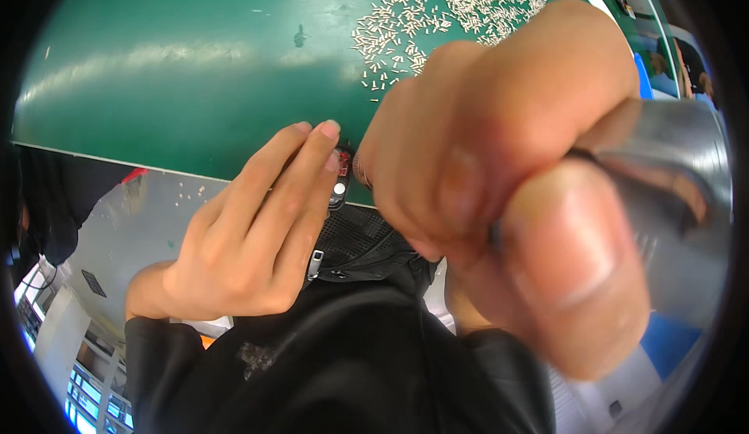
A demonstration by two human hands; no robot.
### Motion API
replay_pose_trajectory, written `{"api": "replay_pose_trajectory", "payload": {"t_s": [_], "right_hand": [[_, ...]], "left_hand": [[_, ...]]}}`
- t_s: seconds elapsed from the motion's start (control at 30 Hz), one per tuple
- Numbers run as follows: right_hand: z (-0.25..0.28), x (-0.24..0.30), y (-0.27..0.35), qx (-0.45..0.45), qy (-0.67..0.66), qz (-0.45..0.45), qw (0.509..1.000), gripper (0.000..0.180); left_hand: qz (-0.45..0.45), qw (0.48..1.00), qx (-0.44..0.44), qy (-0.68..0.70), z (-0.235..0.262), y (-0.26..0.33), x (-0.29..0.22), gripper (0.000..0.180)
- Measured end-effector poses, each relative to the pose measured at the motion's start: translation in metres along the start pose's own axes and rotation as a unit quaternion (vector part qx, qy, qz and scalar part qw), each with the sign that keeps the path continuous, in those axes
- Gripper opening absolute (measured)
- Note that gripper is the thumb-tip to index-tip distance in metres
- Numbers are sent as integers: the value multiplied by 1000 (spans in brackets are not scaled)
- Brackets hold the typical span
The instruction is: Using an electric screwdriver and hands to assemble small toy cars on a manufacturing line.
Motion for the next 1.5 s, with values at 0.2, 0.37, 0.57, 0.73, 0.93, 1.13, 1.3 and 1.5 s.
{"api": "replay_pose_trajectory", "payload": {"t_s": [0.2,0.37,0.57,0.73,0.93,1.13,1.3,1.5], "right_hand": [[-5,-4,-14,60,-11,-14,998,17],[0,3,-16,100,38,5,994,18],[39,28,28,-6,-148,119,982,15],[82,41,95,-218,-168,153,949,13],[93,22,119,-298,-243,170,907,12],[94,14,124,-287,-266,174,904,13],[97,16,123,-255,-297,168,905,13],[101,16,125,-253,-302,166,904,14]], "left_hand": [[-7,999,33,-2,9,2,1,30],[-25,997,80,1,17,-4,0,34],[150,983,109,-1,43,18,30,42],[327,911,36,-248,63,29,96,51],[133,990,3,-46,22,-58,66,33],[64,997,20,25,-9,-104,53,16],[60,997,45,6,-12,-106,52,17],[-8,996,78,-46,-14,-115,52,19]]}}
Point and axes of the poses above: each hand's wrist, its own y-axis away from the middle knuckle, its own z-axis out of the back of the hand, x = y × z, the point moved 1 cm from there along -y, towards the middle knuckle, and after that the axes turned 2 degrees about x, right-handed, at the moved point
